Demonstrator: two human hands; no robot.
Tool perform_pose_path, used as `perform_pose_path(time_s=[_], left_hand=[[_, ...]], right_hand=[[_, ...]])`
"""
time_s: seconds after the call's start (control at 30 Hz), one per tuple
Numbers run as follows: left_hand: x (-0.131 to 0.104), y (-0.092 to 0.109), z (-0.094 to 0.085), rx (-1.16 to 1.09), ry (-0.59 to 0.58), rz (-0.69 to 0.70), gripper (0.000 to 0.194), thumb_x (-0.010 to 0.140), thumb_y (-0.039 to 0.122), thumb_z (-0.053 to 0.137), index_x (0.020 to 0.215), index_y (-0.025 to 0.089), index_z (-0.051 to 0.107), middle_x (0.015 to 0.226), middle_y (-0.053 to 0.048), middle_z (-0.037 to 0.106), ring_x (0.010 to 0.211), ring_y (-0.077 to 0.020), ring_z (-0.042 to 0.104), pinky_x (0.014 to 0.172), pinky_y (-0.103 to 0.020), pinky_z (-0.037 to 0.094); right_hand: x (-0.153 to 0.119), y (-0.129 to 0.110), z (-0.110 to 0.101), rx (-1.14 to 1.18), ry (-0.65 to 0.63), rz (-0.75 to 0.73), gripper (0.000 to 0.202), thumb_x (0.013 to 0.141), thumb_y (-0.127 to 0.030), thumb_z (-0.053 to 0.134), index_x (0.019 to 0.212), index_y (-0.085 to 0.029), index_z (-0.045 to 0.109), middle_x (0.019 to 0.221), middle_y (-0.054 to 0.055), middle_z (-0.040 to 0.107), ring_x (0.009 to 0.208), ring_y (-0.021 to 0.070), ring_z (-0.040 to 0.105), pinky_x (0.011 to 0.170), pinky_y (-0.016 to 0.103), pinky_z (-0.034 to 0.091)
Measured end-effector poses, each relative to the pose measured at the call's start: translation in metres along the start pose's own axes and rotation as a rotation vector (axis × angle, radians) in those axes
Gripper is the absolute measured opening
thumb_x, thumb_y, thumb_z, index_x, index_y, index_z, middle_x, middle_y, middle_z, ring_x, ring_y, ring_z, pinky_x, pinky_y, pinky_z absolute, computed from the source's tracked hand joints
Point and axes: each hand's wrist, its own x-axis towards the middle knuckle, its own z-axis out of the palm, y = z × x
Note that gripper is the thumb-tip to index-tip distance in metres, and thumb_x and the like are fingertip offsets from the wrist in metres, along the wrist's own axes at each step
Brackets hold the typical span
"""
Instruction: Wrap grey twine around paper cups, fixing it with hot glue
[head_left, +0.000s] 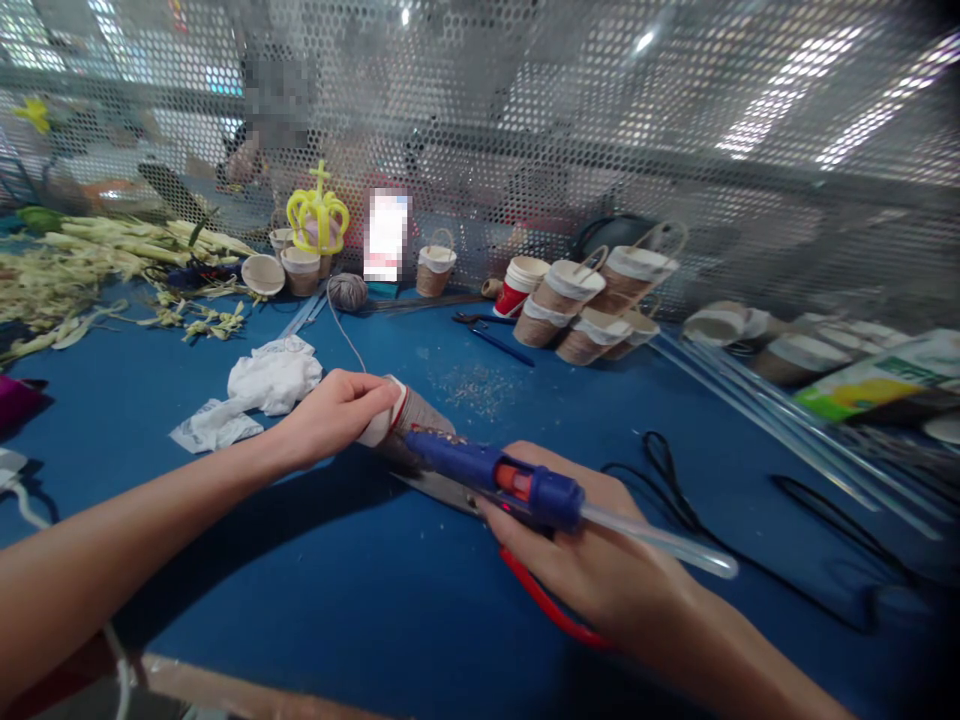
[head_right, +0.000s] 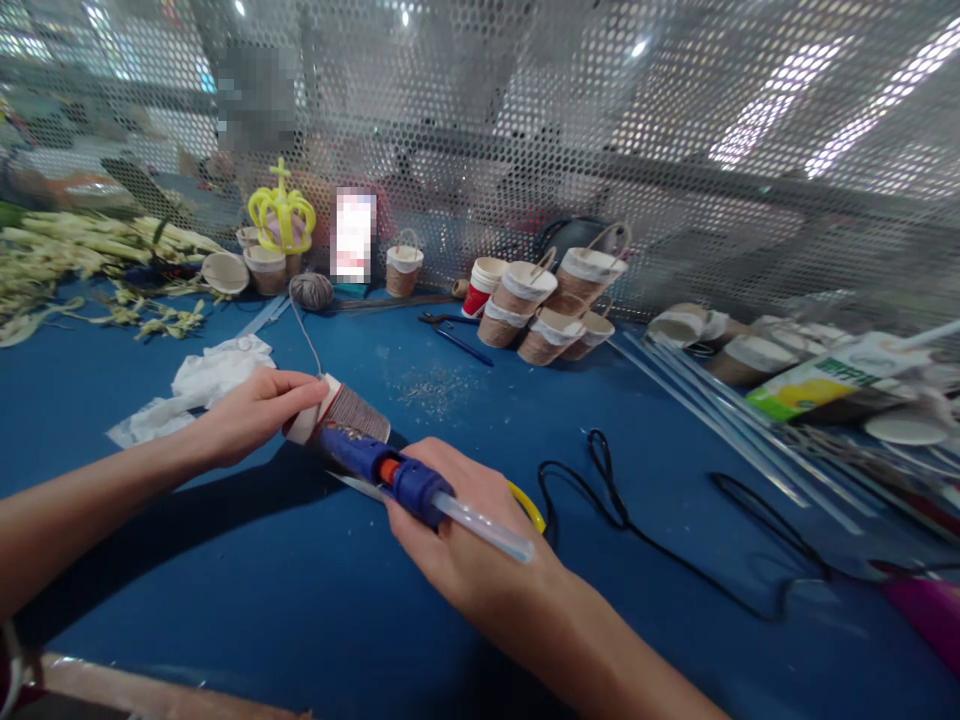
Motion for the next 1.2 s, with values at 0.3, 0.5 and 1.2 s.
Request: perform_pose_path(time_s=[0.3,0.5,1.2], left_hand=[[0.0001,-0.0017,-0.0007,0.03,-0.024,0.008,0.034,0.078,0.039,0.044,0.067,0.013,0.062,0.059,0.001,0.056,0.05,-0.0073,0.041,0.049,-0.019,0.033],[-0.0016,0.0004,-0.0008,0.039,-0.042,0.016,0.033,0.078,0.038,0.044,0.068,0.013,0.063,0.06,0.001,0.058,0.051,-0.0079,0.043,0.05,-0.019,0.035],[-0.0024,0.0006,-0.0049,0.154,-0.148,0.136,0.036,0.083,0.037,0.038,0.071,0.012,0.06,0.068,-0.001,0.057,0.061,-0.0099,0.045,0.056,-0.02,0.037]], right_hand=[[-0.0011,-0.0004,-0.0006,-0.014,0.004,0.001,0.009,0.075,-0.023,0.05,0.066,-0.02,0.05,0.061,0.0,0.057,0.048,0.0119,0.05,0.044,0.024,0.039],[-0.0004,0.003,-0.002,-0.02,0.025,0.06,0.009,0.076,-0.024,0.051,0.068,-0.022,0.05,0.061,0.0,0.058,0.049,0.0129,0.051,0.046,0.025,0.042],[-0.0013,0.0081,-0.0024,-0.004,0.048,0.05,0.01,0.076,-0.025,0.051,0.068,-0.022,0.048,0.062,0.0,0.057,0.053,0.0151,0.052,0.051,0.029,0.044]])
